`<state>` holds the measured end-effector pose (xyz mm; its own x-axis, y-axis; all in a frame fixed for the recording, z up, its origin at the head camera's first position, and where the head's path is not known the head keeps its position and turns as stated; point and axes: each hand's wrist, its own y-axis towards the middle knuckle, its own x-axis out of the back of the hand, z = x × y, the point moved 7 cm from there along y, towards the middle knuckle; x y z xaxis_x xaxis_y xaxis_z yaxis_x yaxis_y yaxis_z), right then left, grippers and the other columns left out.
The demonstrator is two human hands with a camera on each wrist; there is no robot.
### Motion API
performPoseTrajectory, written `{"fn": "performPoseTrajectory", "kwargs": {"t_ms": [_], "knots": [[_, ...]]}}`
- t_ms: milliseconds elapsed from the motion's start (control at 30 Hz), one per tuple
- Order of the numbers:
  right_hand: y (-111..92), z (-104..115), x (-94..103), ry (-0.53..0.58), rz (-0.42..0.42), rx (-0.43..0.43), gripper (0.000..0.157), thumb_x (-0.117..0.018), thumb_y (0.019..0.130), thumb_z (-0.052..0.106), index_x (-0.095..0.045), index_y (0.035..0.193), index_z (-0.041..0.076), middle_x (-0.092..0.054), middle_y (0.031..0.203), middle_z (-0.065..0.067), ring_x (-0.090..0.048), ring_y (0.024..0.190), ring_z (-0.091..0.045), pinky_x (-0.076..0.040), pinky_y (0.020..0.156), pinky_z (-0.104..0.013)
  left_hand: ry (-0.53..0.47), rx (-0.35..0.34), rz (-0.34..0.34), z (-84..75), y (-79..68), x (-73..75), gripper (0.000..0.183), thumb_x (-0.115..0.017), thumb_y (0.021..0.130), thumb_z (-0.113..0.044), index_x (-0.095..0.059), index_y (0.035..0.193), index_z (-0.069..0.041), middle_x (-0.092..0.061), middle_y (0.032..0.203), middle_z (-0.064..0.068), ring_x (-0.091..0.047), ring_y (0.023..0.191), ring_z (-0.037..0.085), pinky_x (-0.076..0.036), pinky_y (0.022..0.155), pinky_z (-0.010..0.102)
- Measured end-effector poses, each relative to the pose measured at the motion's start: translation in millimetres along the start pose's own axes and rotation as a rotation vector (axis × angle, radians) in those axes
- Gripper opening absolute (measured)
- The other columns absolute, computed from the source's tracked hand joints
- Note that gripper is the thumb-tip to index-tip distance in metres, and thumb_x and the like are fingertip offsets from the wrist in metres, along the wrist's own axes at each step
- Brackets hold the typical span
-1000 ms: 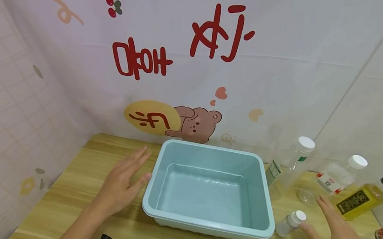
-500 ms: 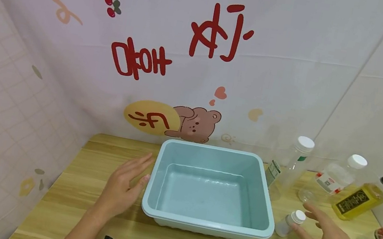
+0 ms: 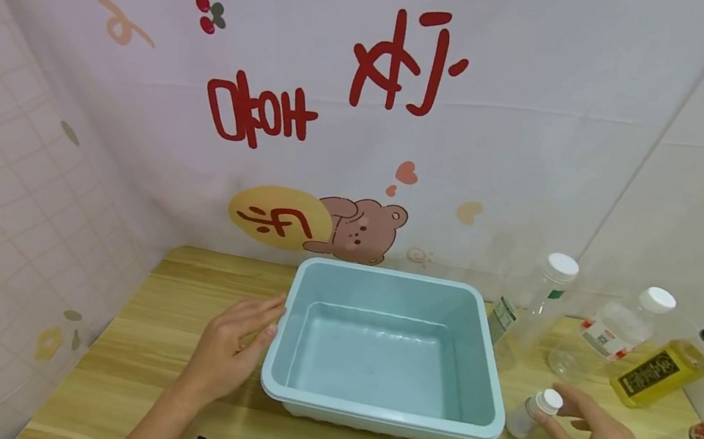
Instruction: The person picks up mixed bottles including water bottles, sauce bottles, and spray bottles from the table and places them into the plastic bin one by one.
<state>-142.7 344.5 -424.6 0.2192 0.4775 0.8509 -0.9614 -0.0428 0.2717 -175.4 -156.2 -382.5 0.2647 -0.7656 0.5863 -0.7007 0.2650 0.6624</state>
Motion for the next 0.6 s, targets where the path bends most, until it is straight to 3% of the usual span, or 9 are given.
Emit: {"fn": "performPoseTrajectory", "kwargs": {"t_ms": [233, 467, 600], "knots": [[-0.4, -0.7, -2.0, 0.027, -0.003, 0.001, 0.038, -0.086, 0.089, 0.025, -0.07, 0.118, 0.008, -0.077, 0.095, -0.002, -0.066, 0.081, -0.003, -0.059, 0.064, -0.031, -0.025, 0.02, 0.011, 0.1, -0.2, -2.6, 0.032, -0.071, 0.094, 0.001, -0.076, 0.125, -0.001, -0.068, 0.14, 0.009, -0.066, 0.124, 0.029, -0.052, 0.106, 0.042], [-0.7, 0.5, -2.3, 0.059, -0.007, -0.011, 0.032, -0.083, 0.092, 0.022, -0.07, 0.117, 0.006, -0.077, 0.095, -0.006, -0.068, 0.074, -0.004, -0.055, 0.058, -0.025, -0.048, 0.002, -0.011, -2.5, 1.0, -1.3, 0.03, -0.071, 0.092, 0.004, -0.077, 0.121, 0.001, -0.07, 0.135, 0.013, -0.068, 0.12, 0.03, -0.048, 0.108, 0.024], [0.1, 3.7, 0.1, 0.085, -0.043, 0.013, 0.028, -0.083, 0.091, 0.016, -0.071, 0.114, 0.005, -0.078, 0.094, -0.008, -0.065, 0.075, 0.002, -0.056, 0.058, -0.023, -0.047, -0.002, -0.017, -2.6, 1.1, -0.7, 0.03, -0.071, 0.091, 0.004, -0.077, 0.121, 0.001, -0.071, 0.134, 0.012, -0.069, 0.118, 0.03, -0.051, 0.106, 0.027]]}}
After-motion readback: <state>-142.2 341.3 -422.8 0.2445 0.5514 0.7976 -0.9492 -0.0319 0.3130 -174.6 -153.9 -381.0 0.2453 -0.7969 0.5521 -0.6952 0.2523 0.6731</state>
